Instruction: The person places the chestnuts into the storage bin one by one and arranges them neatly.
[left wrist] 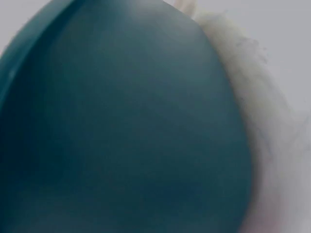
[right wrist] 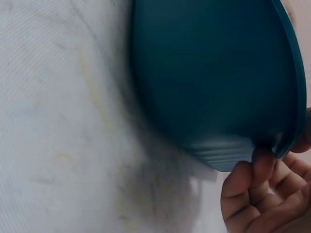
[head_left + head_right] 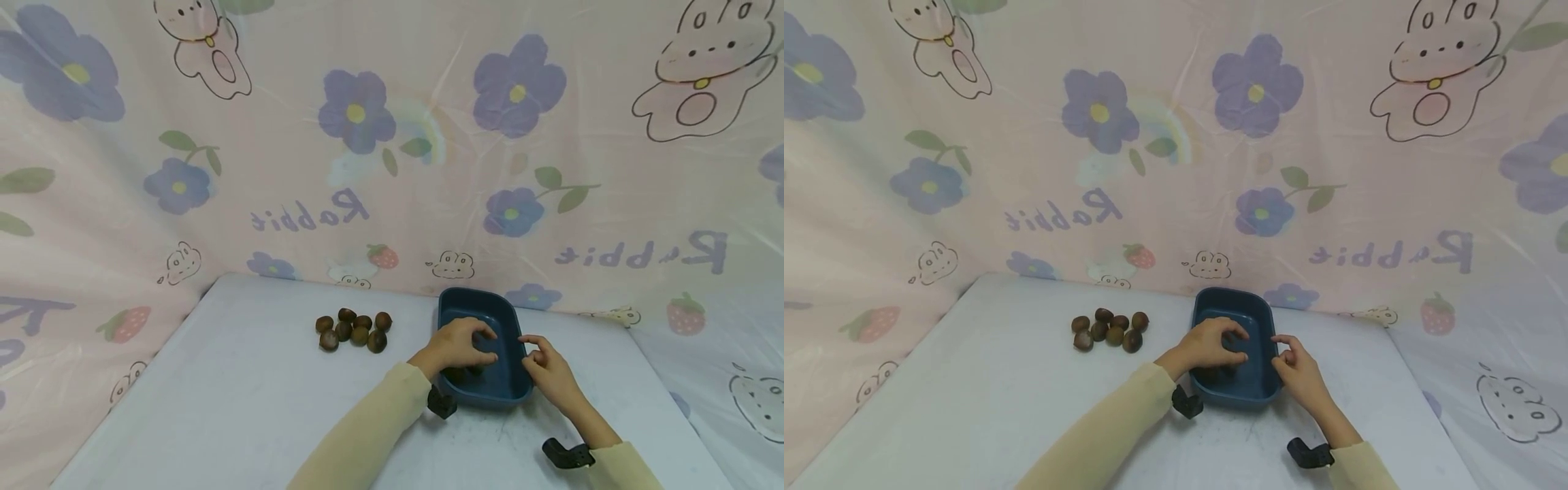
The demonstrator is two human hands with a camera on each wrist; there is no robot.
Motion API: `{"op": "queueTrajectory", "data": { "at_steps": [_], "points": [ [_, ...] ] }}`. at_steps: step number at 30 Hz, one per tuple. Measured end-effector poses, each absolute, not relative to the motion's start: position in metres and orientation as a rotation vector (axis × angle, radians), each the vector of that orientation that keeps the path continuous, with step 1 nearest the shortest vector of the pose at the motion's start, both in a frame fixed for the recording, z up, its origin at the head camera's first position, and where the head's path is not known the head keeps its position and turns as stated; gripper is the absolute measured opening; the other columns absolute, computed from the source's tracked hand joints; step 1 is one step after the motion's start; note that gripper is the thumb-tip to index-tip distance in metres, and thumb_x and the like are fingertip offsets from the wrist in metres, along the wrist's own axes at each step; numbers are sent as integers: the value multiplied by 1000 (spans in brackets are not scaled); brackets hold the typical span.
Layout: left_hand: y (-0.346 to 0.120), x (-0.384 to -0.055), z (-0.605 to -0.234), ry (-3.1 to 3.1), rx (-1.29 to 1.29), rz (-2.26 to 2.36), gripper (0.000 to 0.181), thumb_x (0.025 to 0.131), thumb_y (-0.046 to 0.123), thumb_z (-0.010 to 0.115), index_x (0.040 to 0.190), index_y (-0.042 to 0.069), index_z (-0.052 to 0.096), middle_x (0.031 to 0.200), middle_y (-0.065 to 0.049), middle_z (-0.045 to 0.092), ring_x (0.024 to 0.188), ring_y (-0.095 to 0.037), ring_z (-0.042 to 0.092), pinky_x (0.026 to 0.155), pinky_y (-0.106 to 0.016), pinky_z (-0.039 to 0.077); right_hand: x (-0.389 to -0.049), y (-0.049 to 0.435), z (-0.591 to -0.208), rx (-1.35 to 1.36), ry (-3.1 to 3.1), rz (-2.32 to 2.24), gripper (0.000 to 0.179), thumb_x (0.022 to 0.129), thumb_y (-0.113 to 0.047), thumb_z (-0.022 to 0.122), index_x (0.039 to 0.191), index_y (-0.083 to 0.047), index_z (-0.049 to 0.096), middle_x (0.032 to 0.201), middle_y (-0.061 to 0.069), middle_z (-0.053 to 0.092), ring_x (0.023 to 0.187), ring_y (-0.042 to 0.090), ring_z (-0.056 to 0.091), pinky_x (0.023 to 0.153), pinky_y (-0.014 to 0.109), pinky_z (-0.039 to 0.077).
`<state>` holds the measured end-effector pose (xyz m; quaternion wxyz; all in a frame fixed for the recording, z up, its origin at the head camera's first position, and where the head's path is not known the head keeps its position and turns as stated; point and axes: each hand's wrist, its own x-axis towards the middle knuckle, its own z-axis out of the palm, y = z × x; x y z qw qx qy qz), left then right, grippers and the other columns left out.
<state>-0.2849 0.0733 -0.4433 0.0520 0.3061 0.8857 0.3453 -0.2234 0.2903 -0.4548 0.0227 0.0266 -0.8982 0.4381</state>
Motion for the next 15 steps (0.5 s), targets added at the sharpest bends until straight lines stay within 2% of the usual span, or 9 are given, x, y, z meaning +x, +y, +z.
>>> {"op": "queueTrajectory", "data": {
  "at_steps": [6, 15],
  "points": [
    [69, -282, -440, 2658, 971, 1232, 37, 84, 41, 72, 118, 28, 66, 122, 12, 61, 108, -8, 58, 84, -21, 50, -224, 291, -457, 90, -2760, 1399, 42, 91, -5, 50, 133, -4, 44, 65, -3, 46, 53, 7, 45, 50, 25, 42],
    [59, -271, -433, 2597, 1017, 1290, 33, 85, 41, 72, 115, 29, 66, 120, 13, 62, 108, -4, 57, 88, -21, 49, -225, 293, -458, 118, -2773, 1402, 43, 91, -4, 53, 133, -2, 42, 66, -1, 50, 54, 7, 46, 52, 25, 45]
  ]
}}
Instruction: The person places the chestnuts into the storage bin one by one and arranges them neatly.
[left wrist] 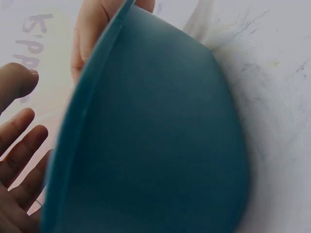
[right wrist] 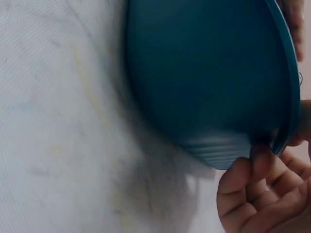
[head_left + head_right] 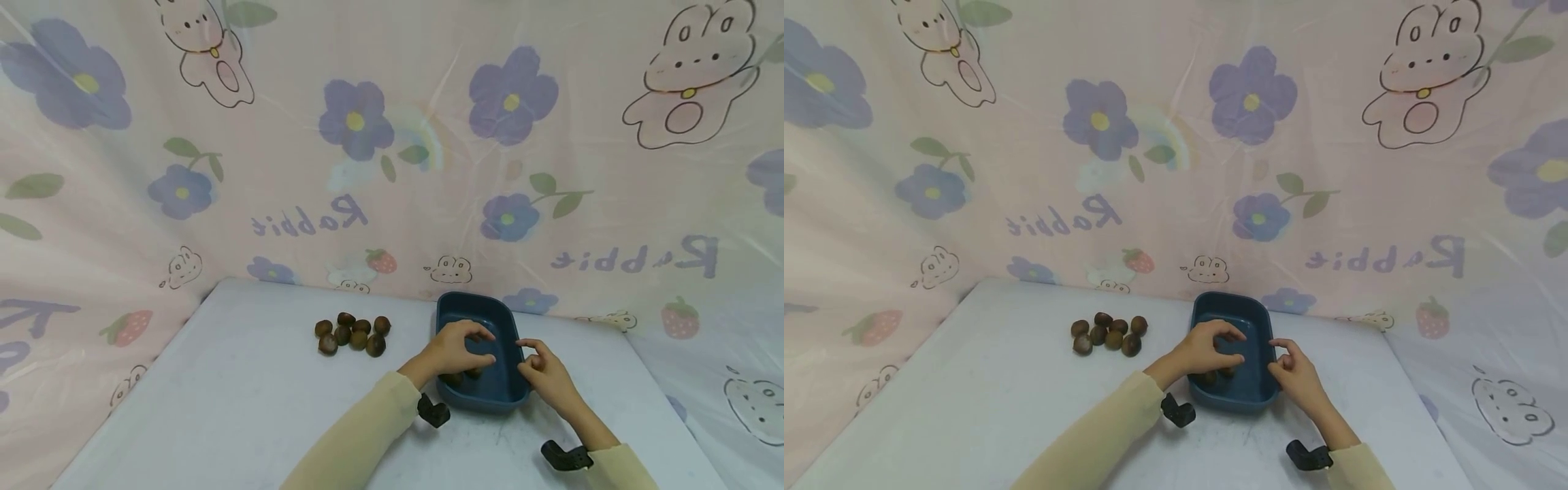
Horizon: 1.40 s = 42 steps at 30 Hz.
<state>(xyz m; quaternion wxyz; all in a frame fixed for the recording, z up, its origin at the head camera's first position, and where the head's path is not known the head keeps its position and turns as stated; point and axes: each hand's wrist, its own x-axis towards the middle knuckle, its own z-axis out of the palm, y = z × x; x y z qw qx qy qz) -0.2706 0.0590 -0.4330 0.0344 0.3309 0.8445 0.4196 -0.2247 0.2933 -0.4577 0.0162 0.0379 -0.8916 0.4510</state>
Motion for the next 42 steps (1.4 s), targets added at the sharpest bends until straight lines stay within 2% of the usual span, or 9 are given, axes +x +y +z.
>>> {"op": "queueTrajectory", "data": {
  "at_steps": [6, 10, 17, 20, 28, 32, 37, 42],
  "points": [
    [46, -270, -429, 2571, 1053, 1338, 31, 86, 34, 72, 115, 27, 65, 120, 11, 62, 109, -10, 59, 87, -20, 49, -224, 296, -459, 144, -2762, 1435, 46, 90, -3, 54, 134, -3, 42, 65, -2, 50, 53, 6, 46, 51, 25, 45],
    [35, -272, -427, 2572, 1070, 1366, 31, 86, 31, 73, 115, 24, 66, 120, 8, 62, 110, -14, 60, 85, -25, 52, -224, 296, -459, 154, -2758, 1451, 47, 89, -2, 54, 134, -3, 41, 65, -2, 49, 52, 6, 44, 50, 25, 43],
    [18, -274, -426, 2611, 1033, 1376, 32, 85, 30, 73, 116, 23, 66, 119, 7, 63, 108, -9, 59, 90, -32, 53, -224, 296, -456, 197, -2736, 1479, 48, 89, -2, 55, 135, -2, 40, 63, -4, 47, 51, 5, 42, 49, 25, 42],
    [13, -274, -424, 2603, 1017, 1400, 32, 85, 29, 73, 116, 22, 66, 119, 3, 65, 110, -14, 59, 91, -34, 53, -224, 295, -454, 219, -2737, 1458, 48, 90, -1, 55, 135, -1, 40, 62, -6, 46, 50, 4, 41, 49, 24, 41],
    [1, -274, -419, 2636, 986, 1374, 33, 85, 27, 73, 116, 21, 65, 118, 2, 65, 113, -20, 59, 88, -28, 52, -207, 280, -429, 229, -2742, 1464, 45, 88, 4, 53, 132, 8, 40, 62, -4, 45, 50, 3, 40, 49, 24, 40],
    [-3, -276, -420, 2648, 981, 1368, 33, 85, 28, 73, 117, 21, 65, 119, 2, 65, 112, -17, 59, 88, -27, 52, -203, 277, -423, 225, -2748, 1456, 45, 89, 4, 53, 132, 7, 40, 62, -4, 45, 50, 3, 40, 49, 24, 40],
    [-8, -278, -418, 2674, 956, 1342, 34, 85, 30, 73, 117, 23, 65, 118, 6, 64, 110, -10, 57, 88, -26, 52, -206, 280, -427, 218, -2750, 1467, 45, 89, 4, 53, 132, 7, 40, 62, -3, 45, 50, 3, 39, 48, 24, 40],
    [-14, -278, -416, 2686, 953, 1319, 34, 85, 29, 73, 117, 21, 65, 119, 7, 64, 111, -11, 57, 89, -24, 51, -220, 292, -450, 190, -2757, 1460, 48, 90, 1, 53, 136, 1, 38, 63, -4, 45, 50, 4, 40, 49, 24, 41]
  ]
}}
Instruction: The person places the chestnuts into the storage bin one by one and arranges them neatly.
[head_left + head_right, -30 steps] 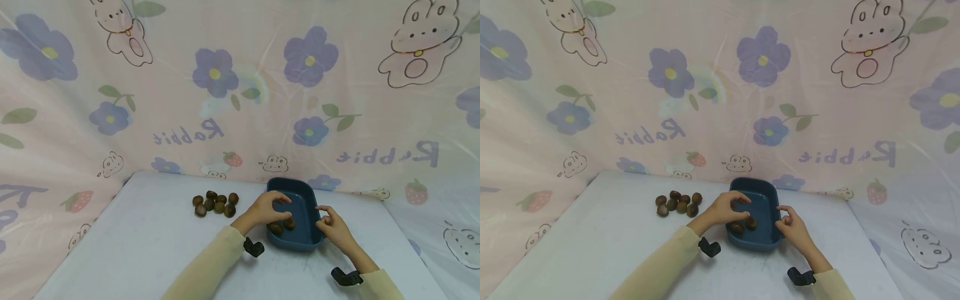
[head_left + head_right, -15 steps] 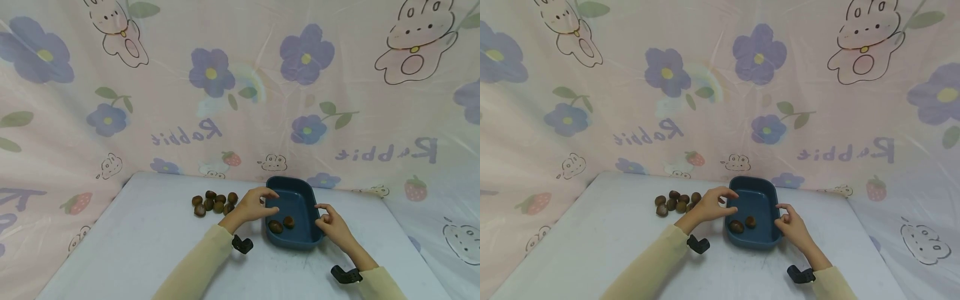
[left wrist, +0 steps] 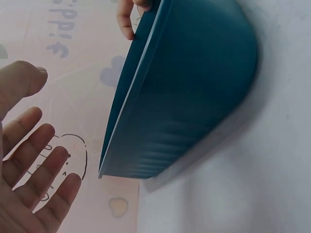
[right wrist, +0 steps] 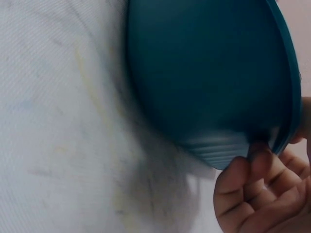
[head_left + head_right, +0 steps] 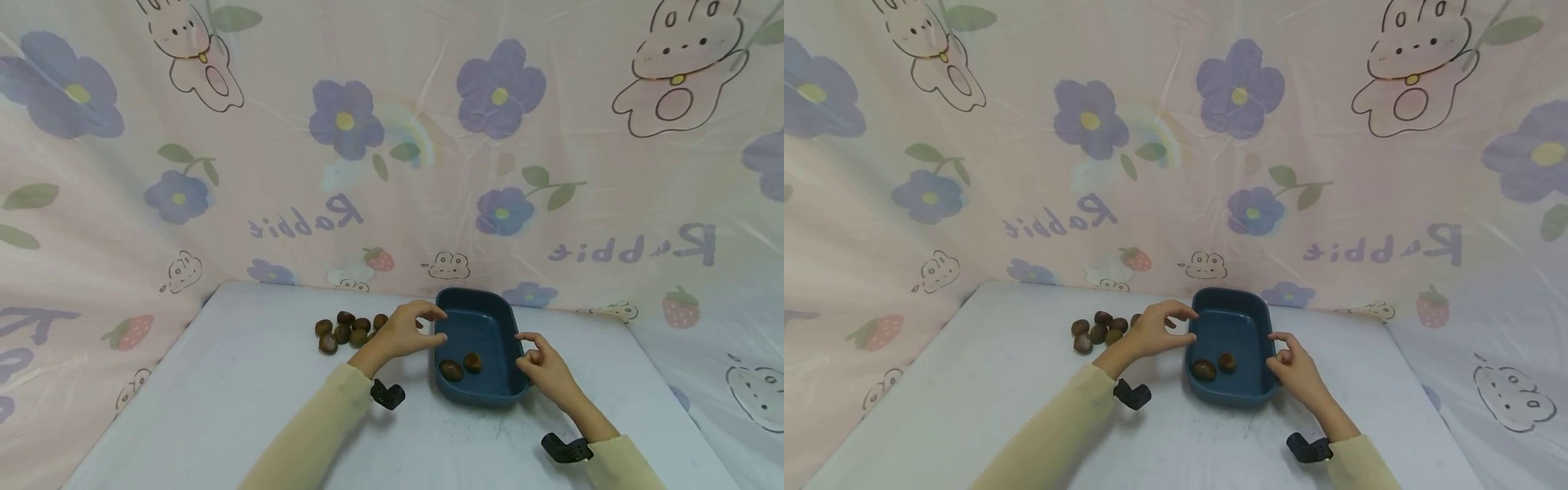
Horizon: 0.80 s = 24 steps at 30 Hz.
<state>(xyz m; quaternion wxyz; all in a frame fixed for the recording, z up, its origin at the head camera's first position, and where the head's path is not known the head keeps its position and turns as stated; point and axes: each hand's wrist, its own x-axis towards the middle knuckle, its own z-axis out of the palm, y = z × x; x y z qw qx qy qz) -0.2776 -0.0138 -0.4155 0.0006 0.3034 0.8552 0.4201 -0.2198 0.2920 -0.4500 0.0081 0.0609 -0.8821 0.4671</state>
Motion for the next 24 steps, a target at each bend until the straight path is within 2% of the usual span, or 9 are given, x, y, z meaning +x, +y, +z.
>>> {"op": "queueTrajectory", "data": {
  "at_steps": [9, 14, 19, 24],
  "points": [
    [-29, -279, -419, 2711, 948, 1343, 37, 84, 26, 75, 118, 17, 65, 119, 4, 64, 111, -15, 58, 92, -36, 52, -223, 296, -460, 172, -2752, 1469, 47, 90, -3, 54, 135, -4, 40, 61, -5, 45, 51, 6, 42, 50, 25, 43],
    [-38, -280, -423, 2734, 954, 1345, 38, 83, 23, 75, 118, 13, 64, 119, 2, 65, 110, -17, 58, 91, -34, 52, -223, 296, -460, 173, -2764, 1450, 47, 90, -3, 53, 135, -4, 40, 62, -5, 45, 52, 6, 42, 50, 26, 44],
    [-48, -280, -422, 2743, 921, 1333, 36, 84, 26, 74, 117, 17, 64, 120, 3, 64, 111, -15, 58, 93, -33, 51, -222, 296, -460, 182, -2758, 1470, 47, 92, -4, 53, 136, -4, 39, 62, -5, 44, 51, 5, 41, 50, 26, 43],
    [-57, -280, -423, 2752, 886, 1319, 37, 84, 27, 74, 118, 17, 63, 120, 5, 63, 112, -15, 58, 94, -35, 51, -222, 296, -460, 186, -2755, 1477, 47, 93, -5, 53, 137, -4, 38, 61, -6, 43, 51, 5, 41, 50, 26, 44]
  ]
}}
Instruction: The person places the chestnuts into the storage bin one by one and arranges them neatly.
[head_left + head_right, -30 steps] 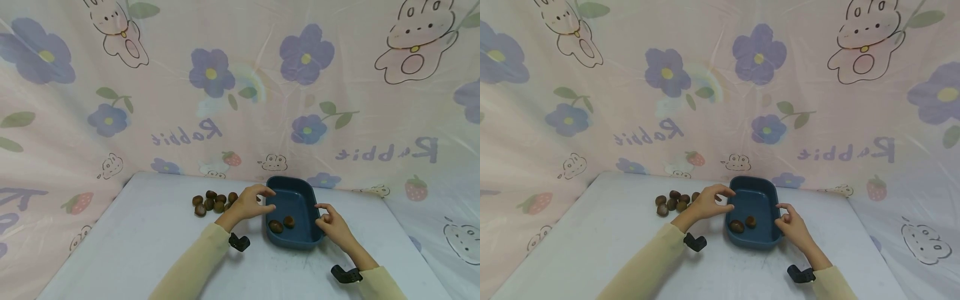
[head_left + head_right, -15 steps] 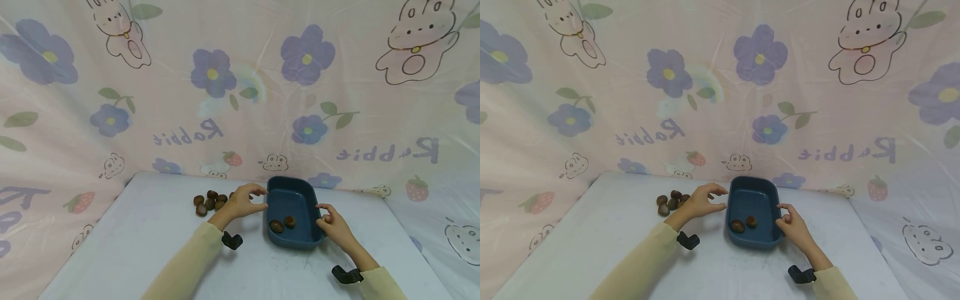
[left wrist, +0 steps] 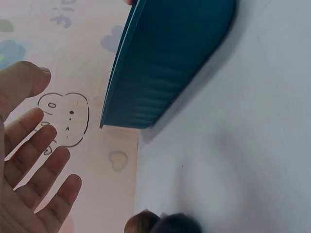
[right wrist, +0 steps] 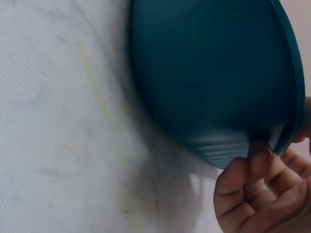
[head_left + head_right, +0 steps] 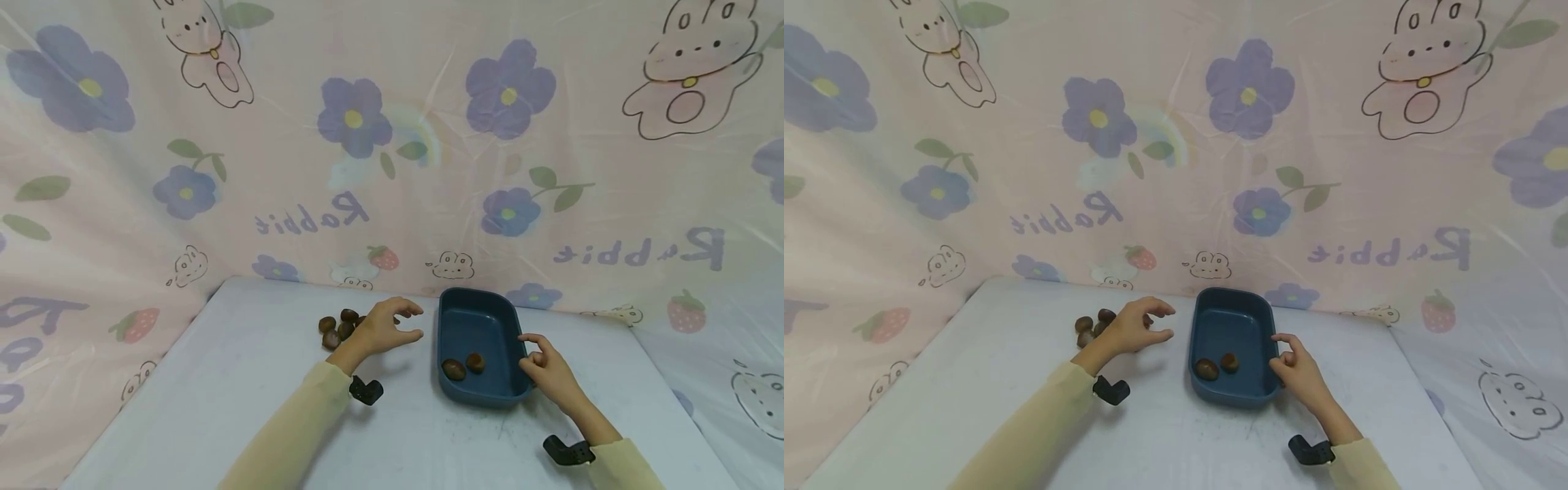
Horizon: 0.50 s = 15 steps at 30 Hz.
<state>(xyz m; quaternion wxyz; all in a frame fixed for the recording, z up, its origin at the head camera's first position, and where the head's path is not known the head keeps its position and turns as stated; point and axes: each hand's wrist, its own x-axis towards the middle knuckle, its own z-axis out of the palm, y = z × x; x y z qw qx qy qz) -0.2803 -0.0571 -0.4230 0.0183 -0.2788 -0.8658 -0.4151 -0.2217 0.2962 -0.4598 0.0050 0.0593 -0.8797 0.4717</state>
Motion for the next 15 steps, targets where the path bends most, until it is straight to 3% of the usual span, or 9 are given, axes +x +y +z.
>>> {"op": "queueTrajectory", "data": {
  "at_steps": [7, 15],
  "points": [
    [-66, -279, -426, -2729, -814, -1237, 37, 83, 29, 75, 116, 18, 64, 120, 2, 64, 110, -19, 60, 90, -33, 50, -221, 297, -459, 179, -2762, 1472, 47, 93, -6, 53, 138, -5, 38, 61, -6, 43, 50, 5, 40, 50, 26, 44],
    [-77, -275, -434, -2795, -754, -1233, 38, 83, 28, 75, 118, 18, 64, 123, 0, 61, 113, -25, 59, 94, -37, 50, -222, 297, -460, 184, -2764, 1461, 47, 93, -6, 52, 137, -5, 38, 61, -5, 43, 50, 5, 41, 49, 25, 43]
  ]
}}
